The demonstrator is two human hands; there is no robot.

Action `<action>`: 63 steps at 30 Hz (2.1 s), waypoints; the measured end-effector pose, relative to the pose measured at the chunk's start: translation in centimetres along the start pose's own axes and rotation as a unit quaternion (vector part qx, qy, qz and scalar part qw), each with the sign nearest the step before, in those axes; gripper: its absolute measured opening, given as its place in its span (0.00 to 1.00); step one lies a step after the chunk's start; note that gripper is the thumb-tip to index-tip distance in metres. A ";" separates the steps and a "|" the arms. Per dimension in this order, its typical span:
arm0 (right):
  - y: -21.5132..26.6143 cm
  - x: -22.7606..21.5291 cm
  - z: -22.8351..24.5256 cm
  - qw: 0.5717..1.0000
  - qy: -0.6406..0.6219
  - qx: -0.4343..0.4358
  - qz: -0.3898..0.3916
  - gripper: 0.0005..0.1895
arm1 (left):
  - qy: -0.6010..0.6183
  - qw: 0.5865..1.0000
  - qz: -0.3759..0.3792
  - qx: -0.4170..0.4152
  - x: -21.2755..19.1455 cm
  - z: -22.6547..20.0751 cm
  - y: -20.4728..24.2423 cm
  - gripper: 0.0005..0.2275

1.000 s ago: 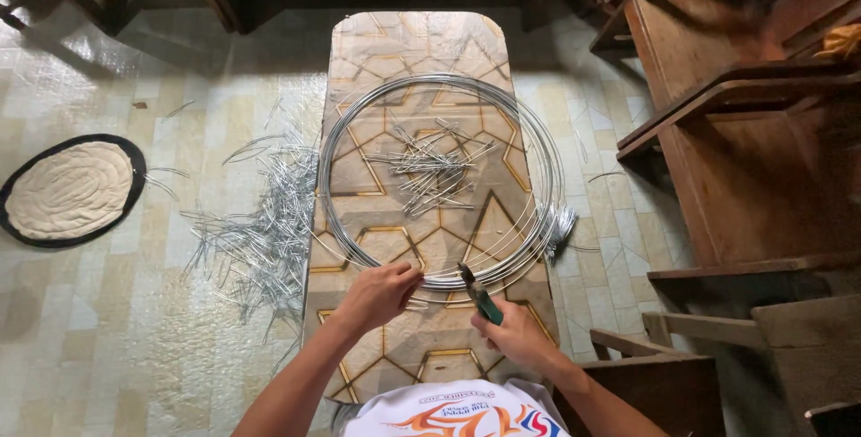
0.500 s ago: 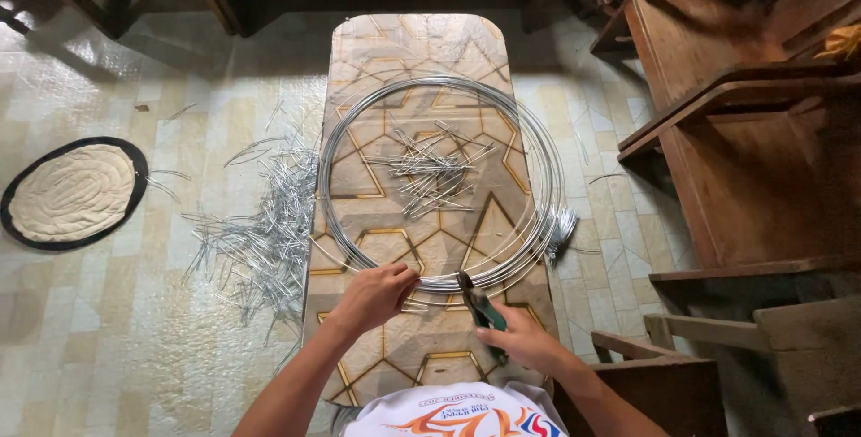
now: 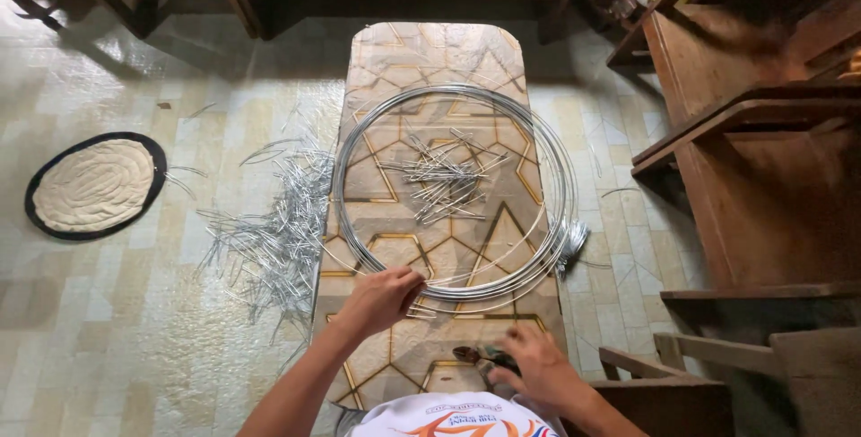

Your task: Preparing and cutting wire from a coil using pliers on a workshop table

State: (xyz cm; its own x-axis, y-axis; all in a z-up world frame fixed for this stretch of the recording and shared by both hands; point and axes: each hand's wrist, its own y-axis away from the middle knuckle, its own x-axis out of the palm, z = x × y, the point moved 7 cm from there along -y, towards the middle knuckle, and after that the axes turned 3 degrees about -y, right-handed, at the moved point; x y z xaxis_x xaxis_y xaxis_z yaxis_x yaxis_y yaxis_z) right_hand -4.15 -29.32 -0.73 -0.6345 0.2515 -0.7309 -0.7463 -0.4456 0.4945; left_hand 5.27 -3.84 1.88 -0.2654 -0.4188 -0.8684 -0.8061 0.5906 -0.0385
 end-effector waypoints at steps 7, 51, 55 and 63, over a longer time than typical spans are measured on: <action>-3.0 -8.7 3.1 0.867 0.172 -0.158 -0.441 0.34 | 0.005 0.999 -0.017 0.029 -0.6 -2.2 0.0 0.05; -5.4 -14.1 7.2 0.854 0.028 -0.249 -0.455 0.11 | 0.359 0.888 -0.273 -0.086 1.2 -2.4 0.9 0.04; -6.2 -11.8 6.0 0.862 -0.025 -0.249 -0.441 0.11 | 0.450 0.857 -0.236 -0.085 4.5 -3.7 -0.6 0.05; -5.4 -11.9 6.0 0.889 0.024 -0.238 -0.391 0.13 | 0.433 0.887 -0.131 -0.094 4.7 -4.1 -1.0 0.03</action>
State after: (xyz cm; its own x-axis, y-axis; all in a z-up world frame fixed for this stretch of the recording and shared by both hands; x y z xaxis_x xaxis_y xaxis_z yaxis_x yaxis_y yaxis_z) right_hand 6.22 -24.74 8.10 0.0576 0.6125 -0.7884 -0.7788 -0.4664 -0.4193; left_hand 2.62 -9.20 -0.10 -0.2969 -0.9456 -0.1332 -0.9525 0.3032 -0.0296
